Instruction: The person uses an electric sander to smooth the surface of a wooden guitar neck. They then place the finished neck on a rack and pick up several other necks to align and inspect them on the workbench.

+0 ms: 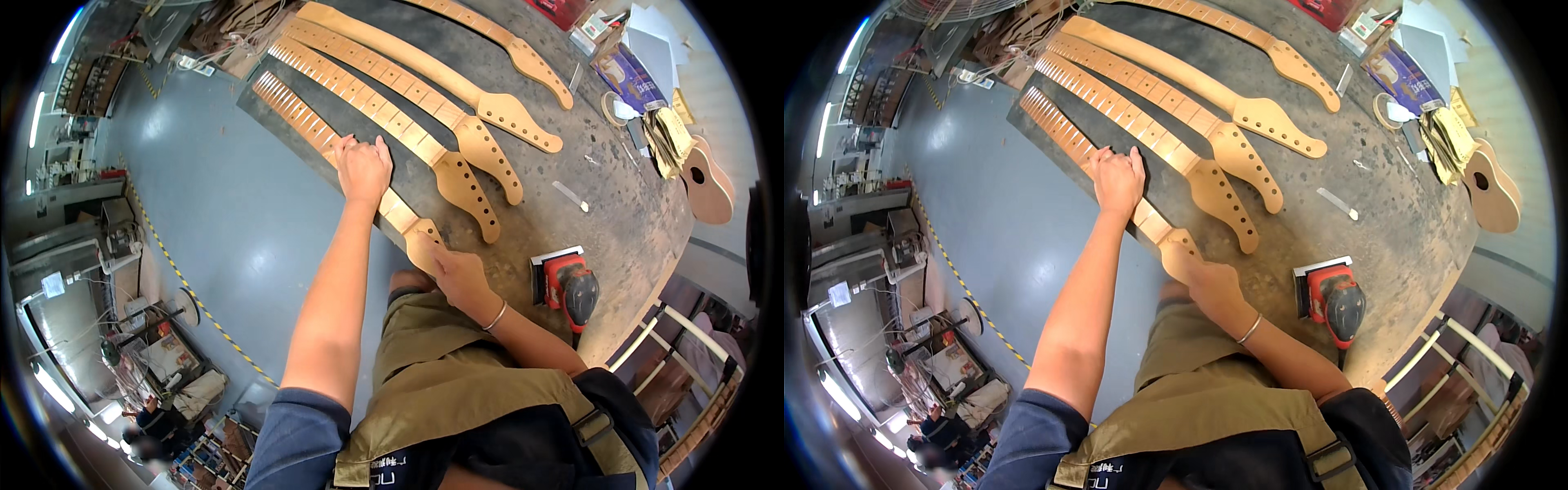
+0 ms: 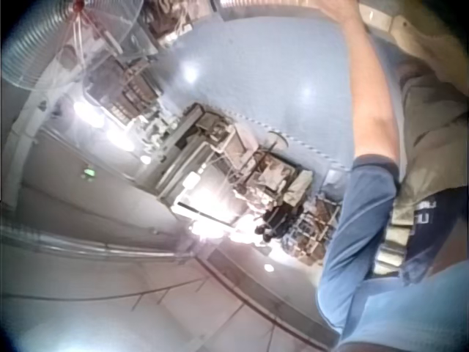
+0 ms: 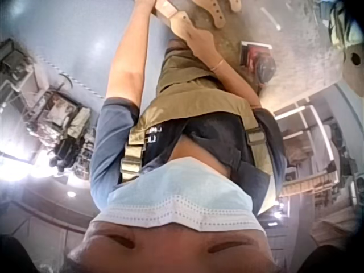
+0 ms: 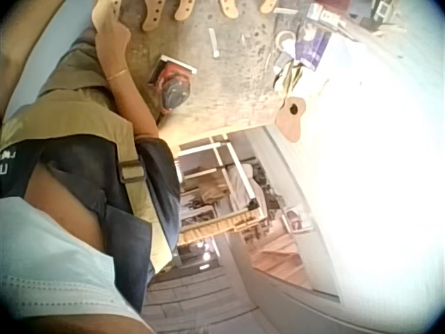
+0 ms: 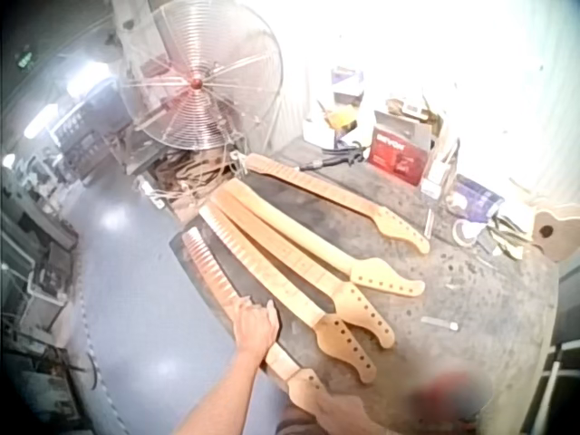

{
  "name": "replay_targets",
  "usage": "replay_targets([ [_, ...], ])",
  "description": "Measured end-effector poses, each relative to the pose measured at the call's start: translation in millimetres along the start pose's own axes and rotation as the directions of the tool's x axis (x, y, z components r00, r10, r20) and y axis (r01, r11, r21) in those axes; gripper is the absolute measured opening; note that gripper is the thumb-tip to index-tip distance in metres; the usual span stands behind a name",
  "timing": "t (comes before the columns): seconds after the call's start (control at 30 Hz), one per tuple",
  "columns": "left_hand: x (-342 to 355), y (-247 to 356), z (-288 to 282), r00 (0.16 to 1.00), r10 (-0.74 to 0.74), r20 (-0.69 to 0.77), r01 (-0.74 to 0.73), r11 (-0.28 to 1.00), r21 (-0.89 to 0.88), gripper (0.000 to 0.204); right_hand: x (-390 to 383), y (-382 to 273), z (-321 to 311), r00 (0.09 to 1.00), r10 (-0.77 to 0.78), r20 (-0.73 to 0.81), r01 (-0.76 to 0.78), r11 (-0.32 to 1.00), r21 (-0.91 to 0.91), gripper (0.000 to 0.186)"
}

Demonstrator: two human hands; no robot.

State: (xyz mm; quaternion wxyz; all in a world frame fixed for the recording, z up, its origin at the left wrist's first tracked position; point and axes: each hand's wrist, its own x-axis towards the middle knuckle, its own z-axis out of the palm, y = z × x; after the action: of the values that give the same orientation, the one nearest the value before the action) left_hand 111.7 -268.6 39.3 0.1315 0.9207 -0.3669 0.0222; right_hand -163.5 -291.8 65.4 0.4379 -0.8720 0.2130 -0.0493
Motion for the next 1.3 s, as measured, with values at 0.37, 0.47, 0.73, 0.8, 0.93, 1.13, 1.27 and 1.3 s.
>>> replay_targets([
  [0.37, -1.5, -0.4, 5.1, 0.995, 0.059, -0.076, -0.055, 0.997, 0.060, 0.055, 11.1, -9.3, 8.2, 0.994, 0.105, -0.030, -0.096, 0.968, 0.230, 0.040],
  [0.47, -1.4, 1.0, 0.6, 0.999, 0.047, -0.025, -0.046, 0.998, 0.039, 0.055, -3.4, -7.5, 7.3, 0.999, 0.045, -0.004, -0.045, 0.998, 0.041, 0.048],
  [0.73, -5.2, 3.7, -5.8, 0.999, 0.053, -0.010, -0.052, 0.996, 0.072, 0.056, -6.3, -6.3, 0.0, 0.992, -0.057, 0.110, 0.088, 0.950, -0.301, 0.069],
  [0.8, 2.0, 5.0, -5.5, 0.997, 0.073, -0.033, -0.071, 0.996, 0.061, 0.058, -5.4, -3.6, 1.3, 0.990, -0.064, 0.123, 0.101, 0.940, -0.327, 0.071],
  [0.93, -4.6, 2.7, -3.8, 0.999, 0.039, 0.003, -0.039, 0.999, 0.021, 0.060, -10.4, -6.9, -7.3, 0.984, -0.059, 0.170, 0.117, 0.927, -0.356, 0.069],
  [1.13, 0.3, 5.5, -6.3, 0.999, 0.046, 0.011, -0.046, 0.999, 0.020, 0.059, 4.7, -13.6, -8.9, 0.986, -0.071, 0.152, 0.113, 0.953, -0.282, 0.065],
  [1.27, -1.3, 2.1, -1.5, 0.999, 0.034, -0.007, -0.034, 0.999, 0.010, 0.058, -3.6, -15.4, -11.9, 0.969, 0.031, 0.244, 0.069, 0.919, -0.389, 0.062],
  [1.3, -2.0, 1.8, -0.1, 0.999, 0.037, -0.035, -0.036, 0.999, 0.011, 0.058, 1.4, -15.2, -10.1, 0.971, 0.028, 0.238, 0.067, 0.922, -0.380, 0.061],
])
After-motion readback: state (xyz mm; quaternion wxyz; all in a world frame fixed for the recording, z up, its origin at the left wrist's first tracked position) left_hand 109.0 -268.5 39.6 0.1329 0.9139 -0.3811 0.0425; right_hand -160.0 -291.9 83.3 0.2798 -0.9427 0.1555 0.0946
